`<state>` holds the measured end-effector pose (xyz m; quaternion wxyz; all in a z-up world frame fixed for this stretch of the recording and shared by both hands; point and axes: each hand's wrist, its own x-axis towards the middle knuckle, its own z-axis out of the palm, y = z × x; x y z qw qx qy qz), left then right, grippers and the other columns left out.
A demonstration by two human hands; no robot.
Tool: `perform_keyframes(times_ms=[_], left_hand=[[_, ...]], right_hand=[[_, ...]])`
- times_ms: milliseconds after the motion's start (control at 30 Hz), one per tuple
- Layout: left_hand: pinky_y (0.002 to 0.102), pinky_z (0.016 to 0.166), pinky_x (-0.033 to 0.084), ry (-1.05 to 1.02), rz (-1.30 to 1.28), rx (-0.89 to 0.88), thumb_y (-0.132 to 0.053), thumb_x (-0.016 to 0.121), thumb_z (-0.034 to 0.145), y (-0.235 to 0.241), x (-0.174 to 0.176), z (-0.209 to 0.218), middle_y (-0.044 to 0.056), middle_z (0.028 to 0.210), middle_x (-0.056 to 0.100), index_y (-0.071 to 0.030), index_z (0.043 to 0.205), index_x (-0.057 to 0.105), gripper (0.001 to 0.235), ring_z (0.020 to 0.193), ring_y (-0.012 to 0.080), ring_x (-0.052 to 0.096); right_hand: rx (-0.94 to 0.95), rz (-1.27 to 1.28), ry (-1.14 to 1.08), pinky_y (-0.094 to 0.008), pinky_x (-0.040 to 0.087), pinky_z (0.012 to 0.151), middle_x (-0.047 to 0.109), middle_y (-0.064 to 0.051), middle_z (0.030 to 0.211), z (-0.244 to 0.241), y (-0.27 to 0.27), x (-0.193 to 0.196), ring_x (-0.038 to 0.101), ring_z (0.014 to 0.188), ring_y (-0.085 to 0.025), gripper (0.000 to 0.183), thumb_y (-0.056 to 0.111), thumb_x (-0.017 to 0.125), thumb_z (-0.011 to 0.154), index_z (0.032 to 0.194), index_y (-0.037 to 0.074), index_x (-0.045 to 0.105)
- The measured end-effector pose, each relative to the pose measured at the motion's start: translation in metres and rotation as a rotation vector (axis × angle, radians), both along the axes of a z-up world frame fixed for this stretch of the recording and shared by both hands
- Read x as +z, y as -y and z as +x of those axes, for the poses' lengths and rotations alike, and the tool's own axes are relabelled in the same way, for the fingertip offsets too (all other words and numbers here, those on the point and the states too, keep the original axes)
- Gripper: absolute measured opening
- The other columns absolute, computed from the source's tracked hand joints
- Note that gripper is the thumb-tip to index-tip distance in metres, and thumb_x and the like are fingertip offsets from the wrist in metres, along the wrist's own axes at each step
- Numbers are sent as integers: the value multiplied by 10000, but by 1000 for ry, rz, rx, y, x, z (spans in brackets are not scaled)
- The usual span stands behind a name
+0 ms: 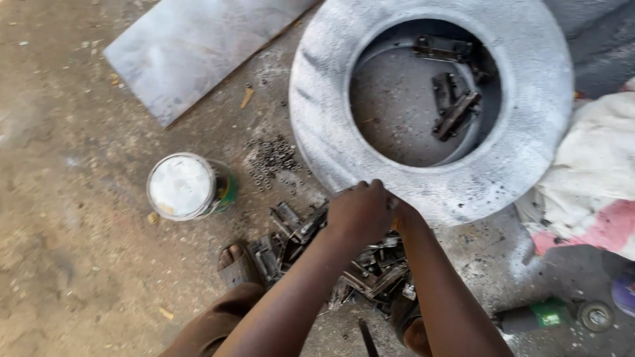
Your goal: The person sits on the ground assembling metal bracket fittings: they pick a bracket from a pile, insert bolts through its holes, thread nuts onto the bolts by hand, and place the finished assembly into a large round container holding other completed pieces.
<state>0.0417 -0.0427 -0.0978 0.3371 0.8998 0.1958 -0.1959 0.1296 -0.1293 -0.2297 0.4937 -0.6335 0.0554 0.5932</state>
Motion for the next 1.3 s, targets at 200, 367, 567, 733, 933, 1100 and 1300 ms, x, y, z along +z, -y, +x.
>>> perform_keyframes(times_ms=[200, 367, 567, 733, 933, 1100, 1300], left_hand=[[579, 732, 575, -182, 105, -24, -420, 593, 926, -16, -34, 24, 206, 1098, 668, -50, 1149, 625, 432, 1075, 455, 664], [541, 795, 577, -242, 276, -84, -473, 755, 871, -17, -60, 27, 168, 1172, 529, -50, 1136, 578, 530, 1178, 423, 540], [446, 743, 625, -203, 335, -129, -430, 836, 853, -12, -144, 19, 128, 1055, 456, -64, 1041, 510, 525, 1118, 407, 548], [462, 705, 635, -211, 308, -143, -405, 875, 813, -12, -137, 22, 135, 1003, 453, -77, 991, 484, 541, 1071, 442, 555], [454, 769, 584, -249, 158, -8, -160, 810, 870, -13, -117, 26, 206, 1166, 524, -42, 1200, 548, 437, 1036, 342, 475], [464, 759, 556, -251, 153, 24, -197, 830, 854, -9, -123, 27, 176, 1160, 519, -82, 1185, 548, 450, 1039, 342, 459], [514, 751, 566, -236, 172, 37, -58, 788, 837, -9, -117, 30, 196, 1139, 531, -53, 1171, 555, 407, 1026, 376, 485]], right_hand=[[-390, 148, 71, -471, 621, 915, 706, -163, 1155, 61, 20, 47, 727, 1018, -314, 231, 166, 582, 1037, 1218, 44, 660], [-727, 11, 190, -521, 671, 898, 709, -149, 1147, 149, 52, -66, 747, 1039, -324, 295, 233, 667, 979, 1245, 108, 648], [-629, -261, 485, -574, 591, 974, 511, -180, 1321, 222, 80, -137, 557, 1213, -389, 477, 293, 670, 982, 1387, 88, 523], [-710, -357, 388, -418, 601, 890, 603, -85, 1057, 265, 98, -203, 642, 922, -153, 400, 361, 602, 994, 1312, 118, 580], [-846, -514, 510, -410, 564, 765, 738, -101, 1147, 258, 59, -188, 711, 950, -238, 405, 121, 605, 810, 1210, 104, 545], [-941, -629, 536, -359, 597, 880, 694, -144, 1234, 246, 60, -194, 724, 1062, -248, 545, 96, 650, 691, 1193, 92, 437], [-950, -501, 111, -498, 515, 1068, 701, -3, 1337, 227, 53, -130, 633, 1278, -192, 484, 220, 801, 889, 1335, 140, 631]])
